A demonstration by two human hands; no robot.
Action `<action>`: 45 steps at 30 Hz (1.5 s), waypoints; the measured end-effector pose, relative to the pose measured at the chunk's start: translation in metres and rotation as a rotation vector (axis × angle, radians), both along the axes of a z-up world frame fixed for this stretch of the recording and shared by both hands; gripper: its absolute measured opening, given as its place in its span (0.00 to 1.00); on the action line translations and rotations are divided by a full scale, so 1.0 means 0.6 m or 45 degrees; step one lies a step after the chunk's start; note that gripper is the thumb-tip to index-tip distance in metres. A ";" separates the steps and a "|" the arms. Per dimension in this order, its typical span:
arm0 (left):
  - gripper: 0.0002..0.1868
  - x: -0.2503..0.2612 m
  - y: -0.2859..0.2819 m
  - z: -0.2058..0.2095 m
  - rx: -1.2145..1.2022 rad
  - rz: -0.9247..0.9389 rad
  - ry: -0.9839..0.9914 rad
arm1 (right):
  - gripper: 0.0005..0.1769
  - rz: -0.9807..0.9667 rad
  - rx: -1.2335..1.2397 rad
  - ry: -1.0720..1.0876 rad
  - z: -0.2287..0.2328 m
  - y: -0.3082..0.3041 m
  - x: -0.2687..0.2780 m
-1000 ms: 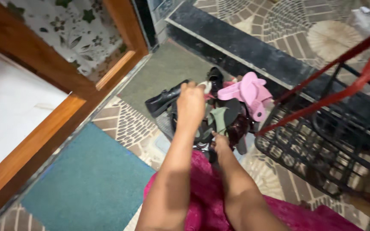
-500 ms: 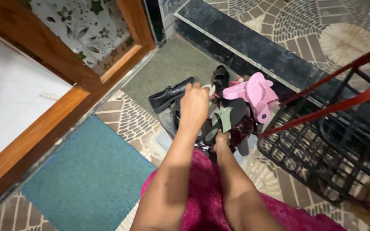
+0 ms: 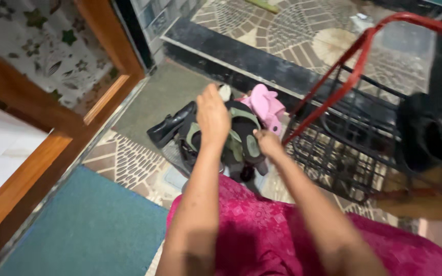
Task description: The person sits on the floor and wipes several pairs of shoes with a cloth, including black shoes and green sandals. They handle each shoe individually, wiping the exterior surfaces and placing them on a red metal shoe rack.
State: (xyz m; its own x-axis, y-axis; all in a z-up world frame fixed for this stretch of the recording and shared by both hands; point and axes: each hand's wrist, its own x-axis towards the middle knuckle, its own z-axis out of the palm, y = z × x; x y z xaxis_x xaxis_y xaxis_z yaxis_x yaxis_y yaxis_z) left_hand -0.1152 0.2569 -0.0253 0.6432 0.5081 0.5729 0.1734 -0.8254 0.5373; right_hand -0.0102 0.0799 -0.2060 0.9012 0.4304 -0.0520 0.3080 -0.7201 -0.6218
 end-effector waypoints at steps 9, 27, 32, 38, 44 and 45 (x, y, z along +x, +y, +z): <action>0.14 0.019 -0.033 -0.008 -0.129 -0.042 -0.156 | 0.17 -0.150 0.615 0.216 0.396 -0.354 -0.038; 0.12 0.093 -0.248 -0.038 -0.727 -0.733 0.351 | 0.21 -0.926 0.564 -0.181 0.217 -0.521 -0.002; 0.21 0.062 -0.297 0.098 -0.397 -0.595 -0.102 | 0.21 -0.849 0.467 -0.318 0.232 -0.550 0.009; 0.26 0.012 -0.283 0.214 -0.285 -0.542 -1.374 | 0.22 -0.751 0.991 -0.026 0.224 -0.559 0.019; 0.31 0.070 -0.456 0.081 -0.109 -0.683 -0.650 | 0.27 -0.662 1.230 0.183 0.227 -0.545 0.013; 0.22 0.068 -0.473 0.047 0.160 -0.803 -0.141 | 0.27 -0.659 1.207 0.156 0.228 -0.542 0.010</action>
State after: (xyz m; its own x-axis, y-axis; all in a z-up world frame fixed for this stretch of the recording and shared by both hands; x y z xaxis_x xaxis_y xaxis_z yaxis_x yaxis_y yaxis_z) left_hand -0.0745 -0.0271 0.0029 0.7295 -0.0229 0.6836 -0.4159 -0.8083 0.4167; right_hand -0.0041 -0.2455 -0.0691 0.9962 -0.0875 -0.0002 0.0037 0.0445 -0.9990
